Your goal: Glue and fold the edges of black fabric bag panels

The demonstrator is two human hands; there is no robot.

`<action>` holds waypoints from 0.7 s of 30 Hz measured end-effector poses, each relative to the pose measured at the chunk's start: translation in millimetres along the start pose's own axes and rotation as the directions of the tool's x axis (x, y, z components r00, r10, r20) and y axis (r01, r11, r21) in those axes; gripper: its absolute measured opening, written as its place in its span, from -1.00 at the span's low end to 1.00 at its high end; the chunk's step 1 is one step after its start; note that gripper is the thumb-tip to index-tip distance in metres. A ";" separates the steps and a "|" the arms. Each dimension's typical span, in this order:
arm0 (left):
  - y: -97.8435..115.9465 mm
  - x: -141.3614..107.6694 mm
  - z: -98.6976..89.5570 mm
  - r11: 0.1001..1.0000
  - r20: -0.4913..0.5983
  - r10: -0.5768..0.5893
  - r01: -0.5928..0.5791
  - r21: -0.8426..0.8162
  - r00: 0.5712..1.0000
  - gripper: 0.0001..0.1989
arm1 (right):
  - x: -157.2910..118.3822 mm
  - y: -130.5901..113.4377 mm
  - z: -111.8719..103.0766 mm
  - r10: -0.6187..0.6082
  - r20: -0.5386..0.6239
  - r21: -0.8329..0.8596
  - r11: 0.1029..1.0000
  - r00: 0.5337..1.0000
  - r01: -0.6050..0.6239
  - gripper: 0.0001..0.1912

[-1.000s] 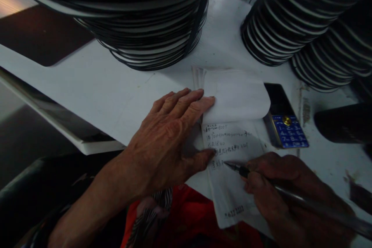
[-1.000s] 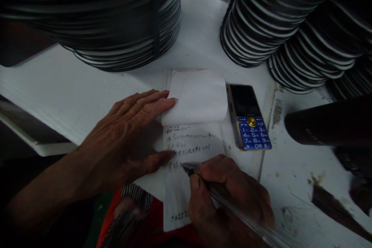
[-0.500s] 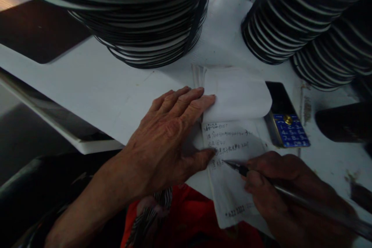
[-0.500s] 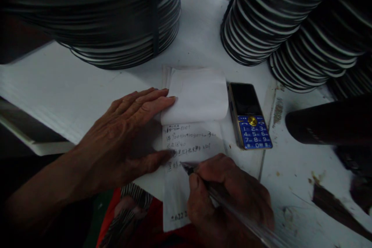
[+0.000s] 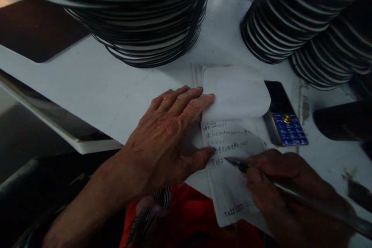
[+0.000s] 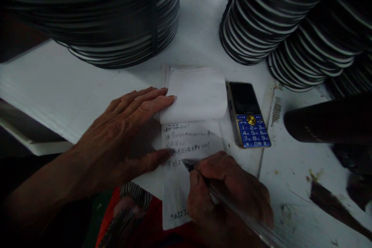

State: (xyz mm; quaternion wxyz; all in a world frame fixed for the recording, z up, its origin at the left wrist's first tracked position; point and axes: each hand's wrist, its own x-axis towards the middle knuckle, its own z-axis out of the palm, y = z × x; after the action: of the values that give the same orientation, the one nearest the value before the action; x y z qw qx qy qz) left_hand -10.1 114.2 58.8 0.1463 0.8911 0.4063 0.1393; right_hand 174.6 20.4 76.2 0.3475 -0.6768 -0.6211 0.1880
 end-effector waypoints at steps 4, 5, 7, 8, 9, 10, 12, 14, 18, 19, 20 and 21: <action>-0.2 1.2 0.9 1.000 0.009 -0.008 0.008 0.022 1.000 -0.19 | -2.0 1.2 0.3 0.017 -0.029 -0.010 1.000 0.999 -0.018 -0.91; -0.1 1.8 0.7 1.000 0.007 -0.007 0.007 0.024 1.000 -0.19 | -2.4 1.7 -0.1 0.013 -0.020 -0.010 1.000 1.000 -0.013 -0.91; 0.6 2.9 0.0 1.000 -0.005 -0.005 0.005 0.017 1.000 -0.20 | -2.2 2.4 -1.0 -0.014 0.000 -0.001 1.000 1.000 0.014 -0.91; 1.0 3.4 -0.5 1.000 -0.012 -0.005 0.005 0.011 1.000 -0.21 | -1.8 2.5 -1.3 -0.020 0.012 0.007 1.000 1.000 0.020 -0.92; 1.5 3.7 -1.1 1.000 -0.019 -0.005 0.005 0.005 1.000 -0.22 | -1.3 2.4 -1.3 -0.020 0.014 0.014 1.000 1.000 0.019 -0.92; 2.0 4.0 -1.7 1.000 -0.022 -0.006 0.006 0.001 1.000 -0.23 | -0.9 2.2 -1.0 -0.017 0.027 0.022 1.000 1.000 0.016 -0.93; 2.8 3.9 -2.4 1.000 -0.023 -0.009 0.009 -0.002 1.000 -0.25 | -0.8 1.5 0.1 -0.008 0.007 0.019 1.000 1.000 0.008 -0.93; 2.9 3.3 -2.5 1.000 -0.028 -0.002 0.002 -0.002 1.000 -0.25 | -1.5 0.8 1.1 -0.004 -0.031 0.026 1.000 1.000 0.004 -0.93; 1.2 0.8 -1.1 1.000 -0.035 0.011 -0.011 0.012 0.999 -0.24 | -3.0 0.1 0.6 -0.023 -0.021 0.043 0.999 1.000 0.023 -0.93; 0.7 0.4 -0.8 1.000 -0.035 0.011 -0.011 0.015 0.999 -0.24 | -3.1 0.2 0.2 -0.042 -0.008 0.036 0.998 0.999 0.042 -0.93; 0.4 0.1 -0.7 1.000 -0.036 0.012 -0.011 0.017 0.999 -0.24 | -3.2 0.6 0.0 -0.058 -0.004 0.031 0.998 0.998 0.058 -0.92; 0.2 0.1 -0.7 1.000 -0.037 0.011 -0.010 0.016 0.999 -0.24 | -3.2 1.1 -0.2 -0.061 -0.008 0.027 0.998 0.998 0.061 -0.92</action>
State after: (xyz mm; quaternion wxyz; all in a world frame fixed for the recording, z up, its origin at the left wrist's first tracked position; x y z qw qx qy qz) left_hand -10.1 114.3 59.5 0.1308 0.8916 0.4054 0.1535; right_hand 175.0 17.3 74.9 0.3645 -0.6534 -0.6376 0.1833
